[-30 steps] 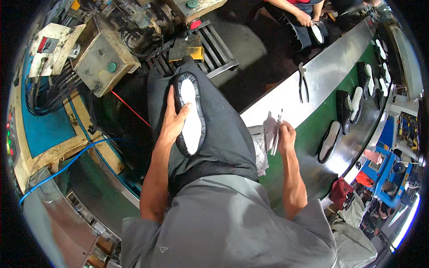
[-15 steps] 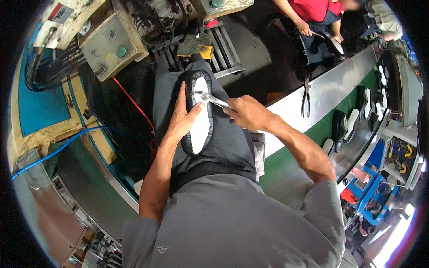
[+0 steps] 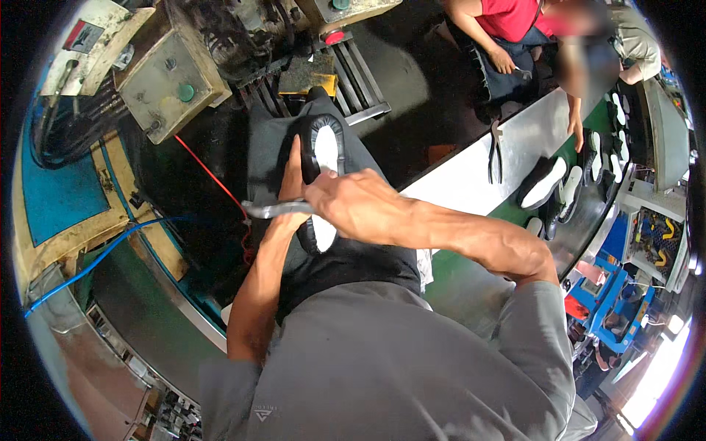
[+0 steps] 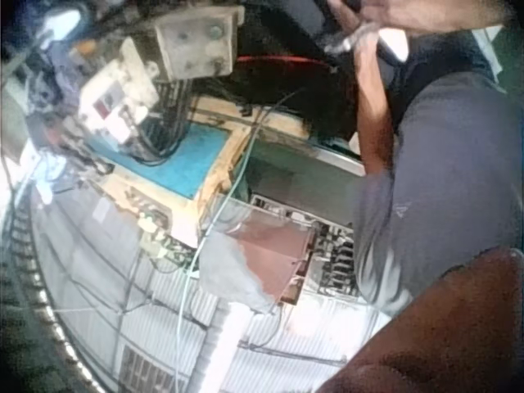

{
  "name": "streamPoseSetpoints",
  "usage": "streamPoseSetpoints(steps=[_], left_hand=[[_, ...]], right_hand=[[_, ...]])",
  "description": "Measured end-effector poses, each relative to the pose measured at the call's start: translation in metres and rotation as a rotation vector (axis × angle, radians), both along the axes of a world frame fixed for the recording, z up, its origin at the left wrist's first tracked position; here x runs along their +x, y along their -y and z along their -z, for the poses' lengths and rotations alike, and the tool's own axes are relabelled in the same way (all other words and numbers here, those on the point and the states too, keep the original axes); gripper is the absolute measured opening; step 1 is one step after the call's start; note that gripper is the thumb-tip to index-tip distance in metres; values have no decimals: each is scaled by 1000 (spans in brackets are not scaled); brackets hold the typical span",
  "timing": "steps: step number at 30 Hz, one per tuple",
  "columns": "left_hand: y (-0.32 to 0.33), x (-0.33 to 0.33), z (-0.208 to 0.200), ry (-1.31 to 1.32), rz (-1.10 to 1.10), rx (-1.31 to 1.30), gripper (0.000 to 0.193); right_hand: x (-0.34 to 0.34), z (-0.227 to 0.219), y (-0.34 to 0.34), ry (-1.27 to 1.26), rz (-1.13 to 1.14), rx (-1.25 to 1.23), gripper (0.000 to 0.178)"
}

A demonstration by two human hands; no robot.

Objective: Operating a shoe lasting machine to shape the upper of the shoe.

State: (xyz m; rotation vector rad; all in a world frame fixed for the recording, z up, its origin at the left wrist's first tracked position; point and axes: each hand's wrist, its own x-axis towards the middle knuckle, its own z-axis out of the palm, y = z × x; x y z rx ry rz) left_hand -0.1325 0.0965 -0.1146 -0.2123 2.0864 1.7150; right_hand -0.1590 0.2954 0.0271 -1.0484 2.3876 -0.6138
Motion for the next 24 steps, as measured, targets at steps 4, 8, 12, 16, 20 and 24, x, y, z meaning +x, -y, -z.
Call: streamPoseSetpoints(steps=[4,8,12,16,20,24], left_hand=[[6,3,30,-63,-45,62,105],[0,4,14,-65,-58,-14,105],[-2,6,25,-139,-14,-138,108],[1,11,83,-163,31,136,95],[6,7,49,-184,-17,-57,89],[-4,3,20,-104,-50,-51,105]], right_hand=[[-21,20,-41,112,115,138,19],[-31,36,-50,289,185,220,25],[-36,12,-21,234,173,178,27],[-42,-54,44,28,-22,-308,24],[-67,-41,-1,199,7,-65,39],[-54,10,-42,469,180,136,48]])
